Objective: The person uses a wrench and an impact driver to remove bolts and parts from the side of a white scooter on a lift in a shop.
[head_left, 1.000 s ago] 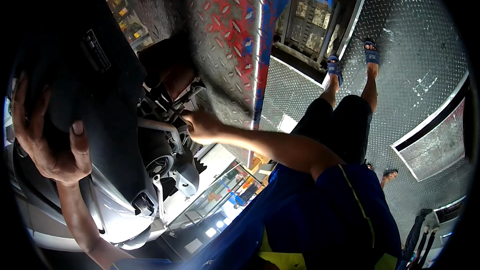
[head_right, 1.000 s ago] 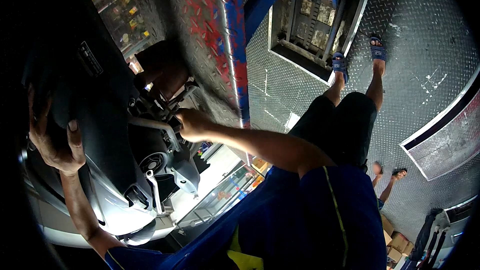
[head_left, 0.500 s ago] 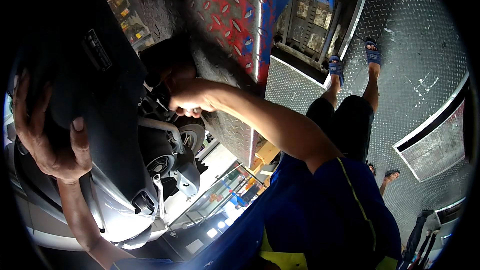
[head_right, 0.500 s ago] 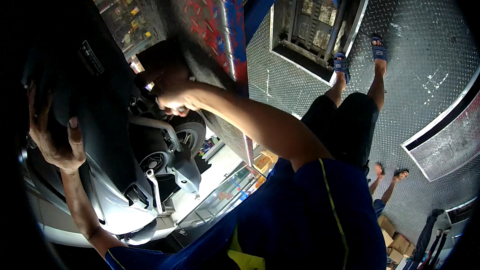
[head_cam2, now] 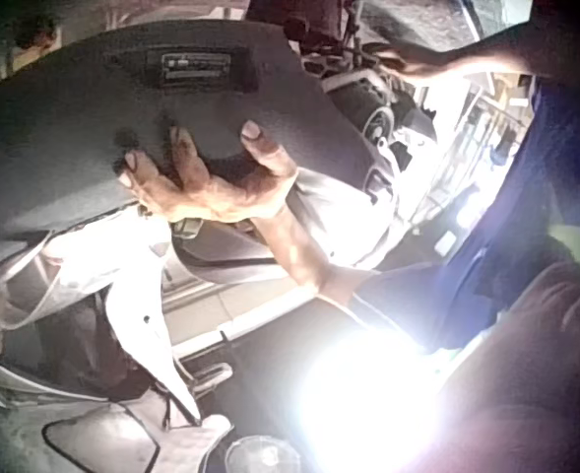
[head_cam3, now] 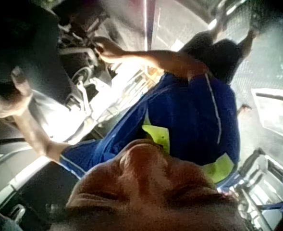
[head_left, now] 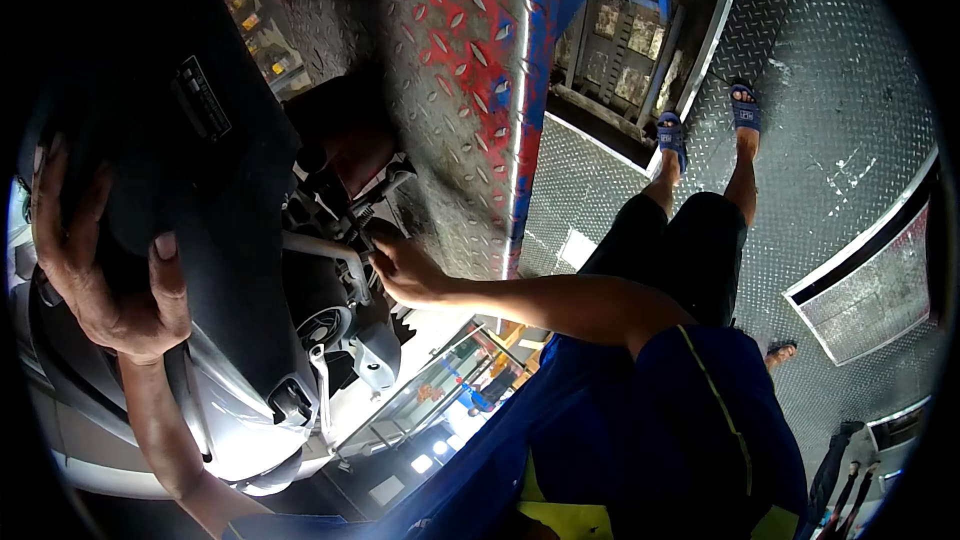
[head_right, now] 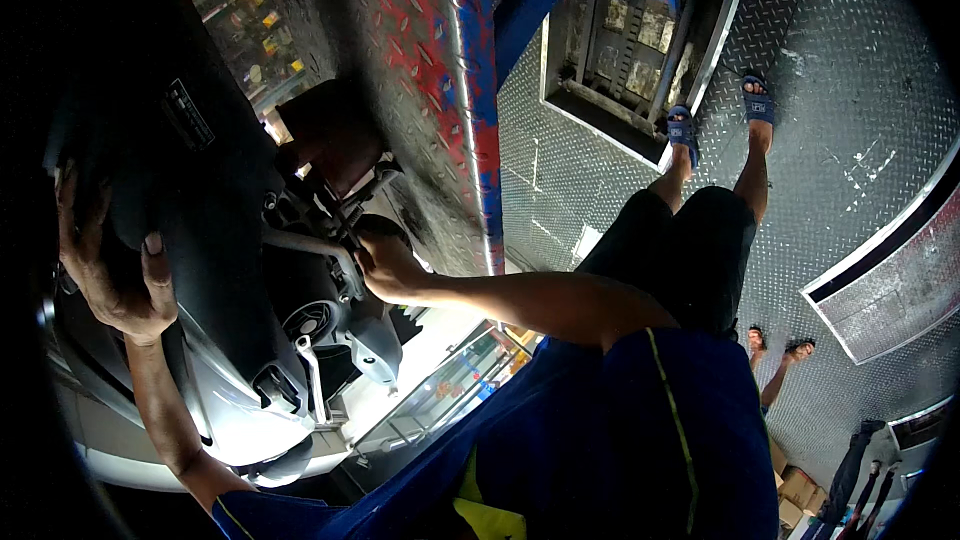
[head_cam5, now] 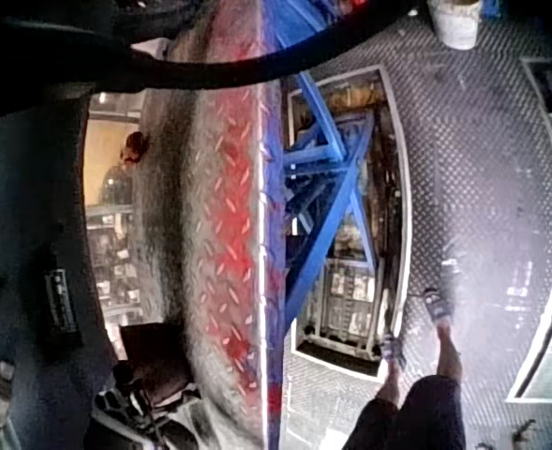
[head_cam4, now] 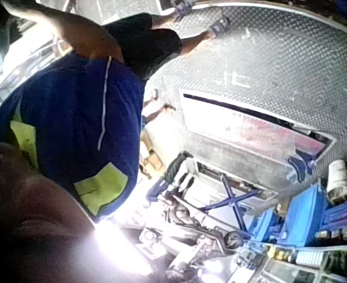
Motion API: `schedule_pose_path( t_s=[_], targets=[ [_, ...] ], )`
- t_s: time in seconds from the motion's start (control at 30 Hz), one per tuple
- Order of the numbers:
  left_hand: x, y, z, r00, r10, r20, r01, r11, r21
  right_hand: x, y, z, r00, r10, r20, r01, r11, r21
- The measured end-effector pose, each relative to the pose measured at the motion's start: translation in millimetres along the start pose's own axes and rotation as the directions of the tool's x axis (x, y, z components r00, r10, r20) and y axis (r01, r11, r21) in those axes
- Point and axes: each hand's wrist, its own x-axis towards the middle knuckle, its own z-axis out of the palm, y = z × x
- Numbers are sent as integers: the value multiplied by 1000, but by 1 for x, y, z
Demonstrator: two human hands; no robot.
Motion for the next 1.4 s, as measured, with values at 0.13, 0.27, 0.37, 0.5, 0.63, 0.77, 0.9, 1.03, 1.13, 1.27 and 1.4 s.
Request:
schedule_pose_path(
  t_s=[0.13,0.27,0.37,0.5,0.63,0.77,0.9,1.03,1.13,1.27,1.4],
  targets=[
    [5,1,-2,1000,11,-4,-11,1000,-2,2,-33,-28,967,197,163,-227,955,189],
    [6,4,-1,1000,-13,0,13,1000,10,26,-64,-53,897,315,310,-396,885,247],
    [7,3,-1,1000,-10,7,10,1000,20,45,-84,-66,879,330,344,-422,875,237],
    [2,-2,0,1000,2,-13,-2,1000,-10,81,-95,-83,840,248,483,-341,933,114],
    [-8,-5,3,1000,-8,8,8,999,-35,52,-67,-69,894,190,406,-134,978,-162],
    [6,-4,-4,1000,28,11,-28,1000,5,22,44,14,871,-475,-129,340,770,-539],
    [6,-3,3,1000,9,-17,-9,1000,-8,9,22,14,968,-215,-130,169,940,-295],
    [2,-2,0,1000,-1,0,1,1000,-31,8,-30,-32,917,296,268,-384,837,390],
    [-3,2,-10,999,-19,51,20,1000,-16,28,-71,-54,902,313,297,-387,891,238],
    [6,-9,-1,999,43,1,-43,999,-2,85,-99,-86,854,208,477,-251,968,26],
    [-2,-6,-1,1000,9,6,-8,1000,-21,51,-51,-66,885,123,449,-124,992,-26]
  ],
)
